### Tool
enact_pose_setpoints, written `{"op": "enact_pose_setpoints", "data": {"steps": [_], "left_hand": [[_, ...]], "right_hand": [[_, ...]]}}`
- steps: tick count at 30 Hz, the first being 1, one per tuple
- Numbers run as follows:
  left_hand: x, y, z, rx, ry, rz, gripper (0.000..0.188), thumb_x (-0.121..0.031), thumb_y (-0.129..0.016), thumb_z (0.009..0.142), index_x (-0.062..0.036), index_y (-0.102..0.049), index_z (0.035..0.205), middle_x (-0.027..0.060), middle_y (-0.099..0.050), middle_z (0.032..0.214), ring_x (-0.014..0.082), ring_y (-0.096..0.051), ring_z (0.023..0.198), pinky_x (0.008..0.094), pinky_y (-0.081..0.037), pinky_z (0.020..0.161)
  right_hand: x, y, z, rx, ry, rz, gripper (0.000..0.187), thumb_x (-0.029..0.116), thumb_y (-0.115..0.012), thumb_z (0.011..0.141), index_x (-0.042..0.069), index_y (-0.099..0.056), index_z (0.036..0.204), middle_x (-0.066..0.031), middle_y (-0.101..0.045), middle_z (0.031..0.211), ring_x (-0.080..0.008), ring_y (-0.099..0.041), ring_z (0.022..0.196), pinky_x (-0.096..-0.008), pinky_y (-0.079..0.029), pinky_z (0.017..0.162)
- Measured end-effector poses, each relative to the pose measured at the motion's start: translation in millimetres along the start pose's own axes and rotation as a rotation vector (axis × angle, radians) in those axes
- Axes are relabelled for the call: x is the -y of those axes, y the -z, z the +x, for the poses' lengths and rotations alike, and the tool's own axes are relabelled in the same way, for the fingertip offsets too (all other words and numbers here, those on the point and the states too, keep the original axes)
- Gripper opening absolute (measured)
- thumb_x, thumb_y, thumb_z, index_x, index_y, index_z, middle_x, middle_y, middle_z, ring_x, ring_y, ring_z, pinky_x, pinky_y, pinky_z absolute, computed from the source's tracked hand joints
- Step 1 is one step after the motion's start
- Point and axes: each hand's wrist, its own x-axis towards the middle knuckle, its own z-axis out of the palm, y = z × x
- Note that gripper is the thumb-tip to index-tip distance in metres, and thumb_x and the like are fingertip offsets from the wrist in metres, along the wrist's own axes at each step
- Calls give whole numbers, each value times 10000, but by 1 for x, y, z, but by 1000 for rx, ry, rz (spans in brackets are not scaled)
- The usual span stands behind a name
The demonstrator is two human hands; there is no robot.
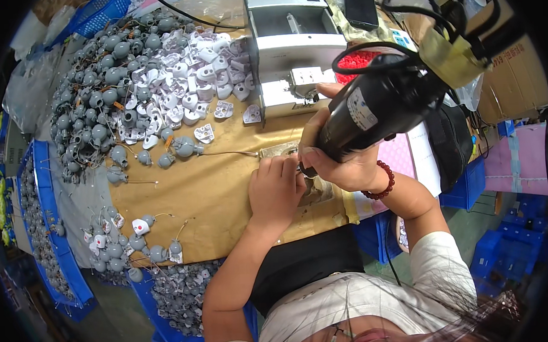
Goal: Assembling small plastic toy components by joining spherical halves and using an electric screwdriver to secure them.
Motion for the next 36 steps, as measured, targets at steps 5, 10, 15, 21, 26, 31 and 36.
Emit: {"op": "enact_pose_setpoints", "data": {"steps": [5, 10, 15, 21, 26, 31, 36], "left_hand": [[1, 2, 0, 22, 0, -23, 349, -124, -682, 748, -122, -616, 1090, 25, -589, 946, 241, -584, 910, 393, -479, 728], [2, 9, 2, 29, 9, -71, 342, -120, -685, 750, -123, -605, 1083, 30, -578, 921, 248, -582, 894, 402, -470, 722], [2, 7, 2, -14, 1, -119, 352, -106, -698, 735, -116, -590, 1069, 42, -574, 906, 260, -581, 889, 411, -469, 726], [0, 11, 5, 1, 13, -140, 369, -84, -709, 719, -110, -584, 1066, 51, -579, 911, 266, -580, 903, 412, -470, 734], [0, 10, 4, 31, 37, -118, 352, -88, -712, 721, -110, -590, 1050, 48, -581, 929, 264, -577, 927, 414, -467, 753], [-1, 7, 1, 60, 91, -77, 373, -101, -730, 739, -94, -604, 1090, 58, -586, 1043, 277, -557, 1005, 418, -462, 820], [-6, 10, 2, 68, 147, -180, 388, -108, -738, 776, -39, -605, 1135, 126, -599, 1185, 347, -518, 1135, 443, -436, 975]], "right_hand": [[2, 11, 4, 256, 158, -283, 795, -104, -608, 876, 30, -152, 1514, -109, -604, 820, -153, -600, 678, -299, -531, 677], [-1, 10, -3, 378, 181, -413, 723, -43, -624, 881, 135, -225, 1456, -83, -591, 809, -162, -607, 702, -319, -529, 681], [-8, 16, -15, 359, 160, -428, 682, -10, -642, 884, 216, -282, 1417, -67, -596, 827, -171, -628, 739, -323, -535, 693], [-15, 21, -25, 351, 137, -359, 645, -33, -635, 868, 210, -327, 1380, -66, -608, 828, -178, -641, 746, -331, -551, 700], [-23, 21, -29, 271, 42, -512, 616, -39, -620, 870, 186, -334, 1367, -76, -597, 831, -171, -621, 716, -324, -529, 677], [-14, 35, 2, -8, -55, -137, 292, 5, -660, 875, 17, -554, 1147, -40, -621, 855, -133, -619, 715, -284, -512, 639], [-33, 140, 39, -413, -171, -479, 408, 83, -716, 905, 19, -526, 1261, -33, -624, 912, -98, -605, 714, -268, -507, 627]]}}
